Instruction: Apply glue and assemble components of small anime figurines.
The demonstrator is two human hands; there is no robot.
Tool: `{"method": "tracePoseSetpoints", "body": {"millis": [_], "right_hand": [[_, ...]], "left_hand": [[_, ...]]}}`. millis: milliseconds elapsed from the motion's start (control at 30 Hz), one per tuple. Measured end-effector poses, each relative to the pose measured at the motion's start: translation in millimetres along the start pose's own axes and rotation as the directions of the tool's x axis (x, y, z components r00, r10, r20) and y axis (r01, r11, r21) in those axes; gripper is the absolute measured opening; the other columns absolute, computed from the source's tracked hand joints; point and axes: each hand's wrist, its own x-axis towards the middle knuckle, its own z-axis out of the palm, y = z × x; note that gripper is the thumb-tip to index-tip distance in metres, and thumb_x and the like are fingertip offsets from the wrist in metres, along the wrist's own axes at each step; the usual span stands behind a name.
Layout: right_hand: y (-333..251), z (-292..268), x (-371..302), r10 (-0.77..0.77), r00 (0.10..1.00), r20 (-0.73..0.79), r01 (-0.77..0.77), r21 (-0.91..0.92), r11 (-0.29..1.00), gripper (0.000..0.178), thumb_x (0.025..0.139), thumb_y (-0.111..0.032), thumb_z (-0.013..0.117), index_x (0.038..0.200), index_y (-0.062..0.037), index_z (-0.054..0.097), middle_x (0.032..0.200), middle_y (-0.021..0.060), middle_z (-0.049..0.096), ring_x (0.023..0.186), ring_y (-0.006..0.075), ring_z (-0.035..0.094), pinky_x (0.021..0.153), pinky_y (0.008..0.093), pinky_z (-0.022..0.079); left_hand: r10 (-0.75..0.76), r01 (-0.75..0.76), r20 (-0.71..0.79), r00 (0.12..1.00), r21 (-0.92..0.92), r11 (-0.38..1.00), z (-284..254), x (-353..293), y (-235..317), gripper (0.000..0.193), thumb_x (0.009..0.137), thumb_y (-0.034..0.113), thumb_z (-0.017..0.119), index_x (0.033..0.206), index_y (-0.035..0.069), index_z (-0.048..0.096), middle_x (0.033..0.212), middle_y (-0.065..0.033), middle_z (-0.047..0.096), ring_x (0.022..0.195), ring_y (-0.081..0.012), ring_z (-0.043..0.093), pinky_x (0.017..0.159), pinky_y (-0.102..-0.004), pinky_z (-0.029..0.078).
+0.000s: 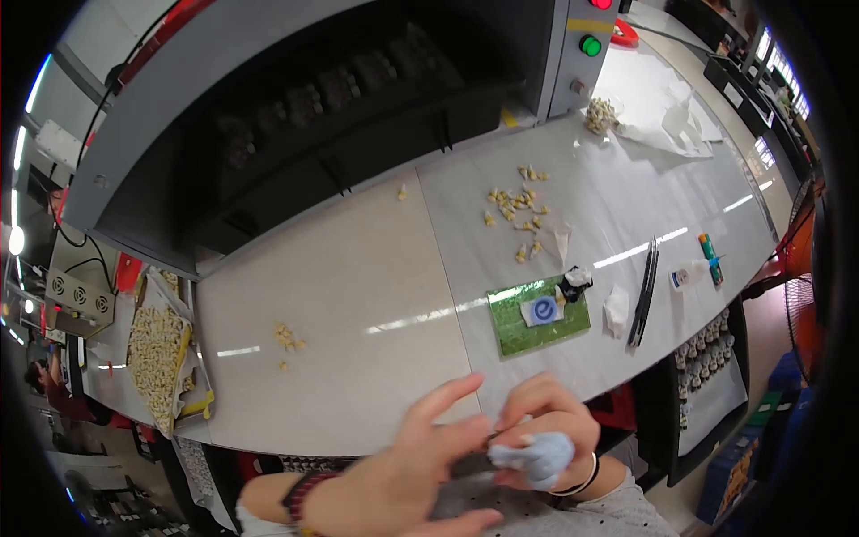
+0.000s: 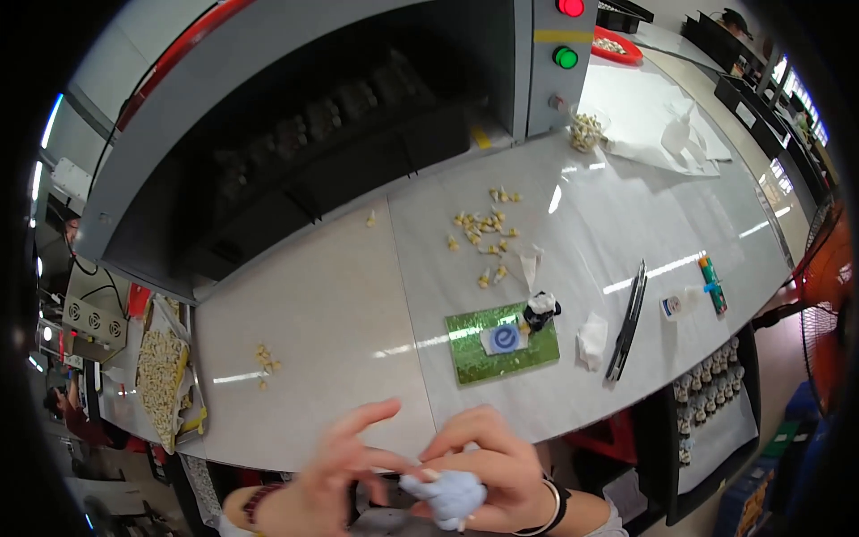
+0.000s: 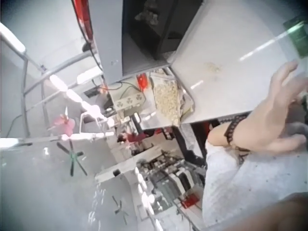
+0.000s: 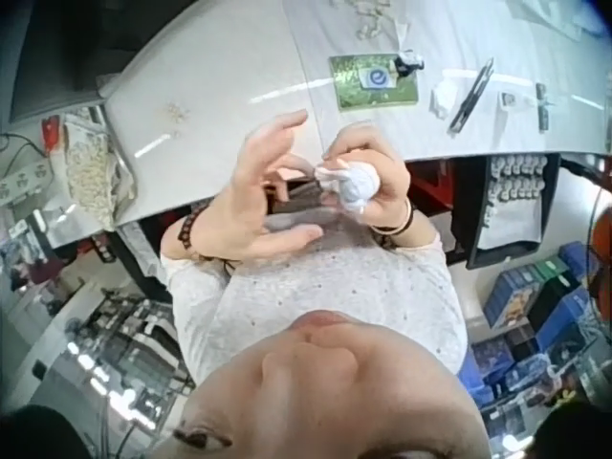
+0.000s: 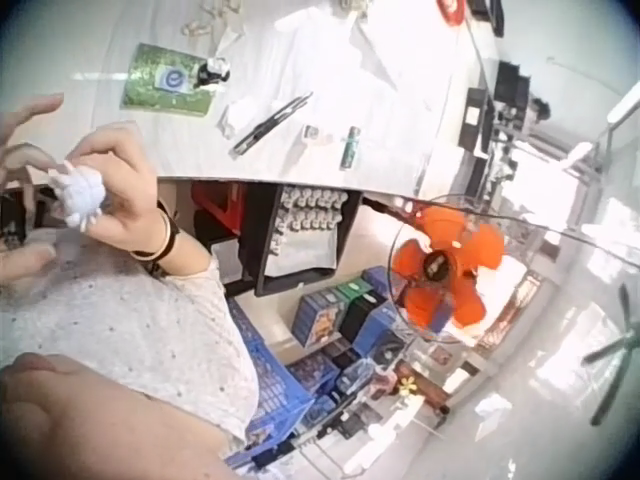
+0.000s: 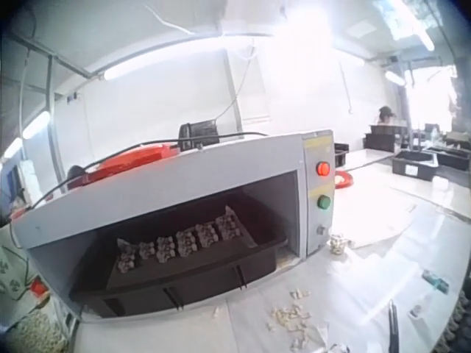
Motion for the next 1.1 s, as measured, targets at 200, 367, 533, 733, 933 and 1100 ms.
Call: {"method": "tracePoseSetpoints", "body": {"millis": [200, 367, 533, 733, 933, 1100], "right_hand": [[22, -27, -26, 0.184, 0.850, -0.493, -0.126, 0.148, 0.981, 0.044, 0.066, -0.026, 0.076, 0.091, 0.0018, 0.051, 0.079, 0.0077, 0.055, 0.069, 0.0148, 0.054, 0.061, 0.0265, 0.045], [35, -29, -36, 0.037, 0.815, -0.578, -0.055, -0.013, 0.998, 0.050, 0.071, -0.031, 0.071, 0.097, 0.0028, 0.047, 0.079, 0.0053, 0.051, 0.063, 0.0102, 0.053, 0.058, 0.0225, 0.045], [44, -32, -37, -0.147, 0.829, -0.539, 0.018, -0.238, 0.971, 0.033, 0.071, -0.015, 0.068, 0.090, 0.0037, 0.048, 0.065, 0.0073, 0.051, 0.052, 0.0108, 0.047, 0.046, 0.0210, 0.035], [41, -31, -34, -0.128, 0.853, -0.506, 0.039, -0.183, 0.982, 0.026, 0.070, -0.014, 0.068, 0.083, 0.0007, 0.051, 0.061, 0.0059, 0.051, 0.047, 0.0122, 0.044, 0.043, 0.0226, 0.033], [27, -39, -47, -0.142, 0.856, -0.496, -0.070, -0.383, 0.921, 0.019, 0.067, -0.016, 0.069, 0.074, -0.0037, 0.057, 0.061, 0.0076, 0.052, 0.046, 0.0189, 0.047, 0.042, 0.0273, 0.035], [27, -43, -26, -0.063, 0.908, -0.414, 0.000, -0.151, 0.989, 0.022, 0.071, -0.015, 0.068, 0.087, -0.0023, 0.059, 0.068, 0.0062, 0.054, 0.055, 0.0179, 0.051, 0.050, 0.0264, 0.040]], "left_hand": [[-0.076, 0.172, -0.155, 0.985, 0.830, 0.531, -106, 55, 19, 0.011, 0.068, -0.004, 0.054, 0.077, 0.001, 0.058, 0.066, -0.0109, 0.058, 0.057, -0.0209, 0.056, 0.052, -0.0278, 0.043], [0.000, 0.126, -0.126, 0.992, 0.989, 0.075, -249, 122, -81, 0.016, 0.071, 0.001, 0.052, 0.084, 0.002, 0.060, 0.081, -0.0149, 0.061, 0.077, -0.0304, 0.058, 0.067, -0.0341, 0.046], [-0.326, 0.328, -0.265, 0.908, 0.932, 0.156, -372, 152, -215, 0.037, 0.064, 0.015, 0.063, 0.100, 0.008, 0.056, 0.100, -0.0152, 0.058, 0.096, -0.0298, 0.053, 0.080, -0.0362, 0.043], [-0.079, -0.037, 0.337, 0.938, 0.325, 0.945, -488, 114, -260, 0.056, 0.066, 0.019, 0.063, 0.116, 0.003, 0.046, 0.117, -0.0196, 0.049, 0.105, -0.0309, 0.049, 0.087, -0.0365, 0.040], [-0.341, 0.332, -0.235, 0.910, 0.906, 0.263, -282, 167, -129, 0.047, 0.075, 0.017, 0.054, 0.117, 0.000, 0.042, 0.104, -0.0223, 0.053, 0.093, -0.0361, 0.052, 0.079, -0.0406, 0.043], [0.231, 0.083, -0.161, 0.959, 0.945, 0.316, -150, 68, -13, 0.033, 0.086, 0.006, 0.042, 0.117, -0.005, 0.041, 0.121, -0.0206, 0.044, 0.113, -0.0244, 0.043, 0.093, -0.0307, 0.036]]}}
